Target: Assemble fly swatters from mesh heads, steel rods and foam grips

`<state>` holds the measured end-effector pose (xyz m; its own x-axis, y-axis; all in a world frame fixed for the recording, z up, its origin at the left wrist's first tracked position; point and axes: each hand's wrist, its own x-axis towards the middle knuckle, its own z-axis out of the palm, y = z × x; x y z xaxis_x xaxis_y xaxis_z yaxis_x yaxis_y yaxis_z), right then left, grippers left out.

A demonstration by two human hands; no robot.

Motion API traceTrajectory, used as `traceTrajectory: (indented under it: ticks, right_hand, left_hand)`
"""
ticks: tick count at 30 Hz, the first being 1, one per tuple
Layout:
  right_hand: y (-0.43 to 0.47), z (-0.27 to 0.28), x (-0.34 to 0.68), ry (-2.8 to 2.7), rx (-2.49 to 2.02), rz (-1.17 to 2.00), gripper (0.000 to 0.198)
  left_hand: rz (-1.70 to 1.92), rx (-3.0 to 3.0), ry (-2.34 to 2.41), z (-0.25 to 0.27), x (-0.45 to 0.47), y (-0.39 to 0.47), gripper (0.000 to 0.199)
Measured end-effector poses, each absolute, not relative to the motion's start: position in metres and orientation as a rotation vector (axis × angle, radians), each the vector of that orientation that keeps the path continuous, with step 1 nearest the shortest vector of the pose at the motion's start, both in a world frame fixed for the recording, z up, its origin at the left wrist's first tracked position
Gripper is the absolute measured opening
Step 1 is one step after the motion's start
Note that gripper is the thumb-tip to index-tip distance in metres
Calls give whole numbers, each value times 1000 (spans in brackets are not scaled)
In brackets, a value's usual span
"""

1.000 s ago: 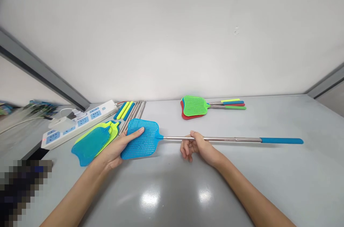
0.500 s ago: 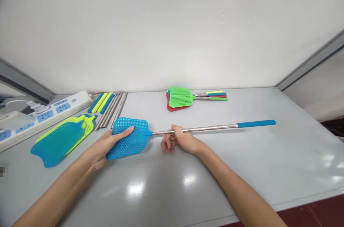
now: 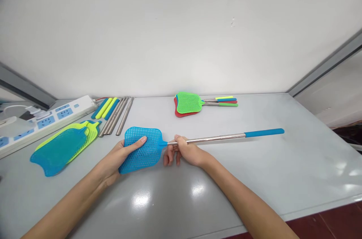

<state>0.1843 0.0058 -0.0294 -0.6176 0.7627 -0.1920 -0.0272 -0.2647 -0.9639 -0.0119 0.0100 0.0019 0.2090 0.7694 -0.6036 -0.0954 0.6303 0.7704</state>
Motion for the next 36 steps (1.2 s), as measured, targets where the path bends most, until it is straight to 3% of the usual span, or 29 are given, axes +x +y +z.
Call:
traceTrajectory:
  ticks: [11, 23, 36]
  right_hand:
    - [9, -33, 185, -1298, -991, 1911, 52]
    - [12, -37, 185, -1070, -947, 1842, 37]
    - [13, -29, 191, -876, -991, 1710, 52]
  left_hand:
    - [719, 710, 1188, 1, -12, 9, 40]
    - [728, 732, 1164, -3, -18, 14, 40]
    - [740, 680, 1197, 1, -22, 18, 38]
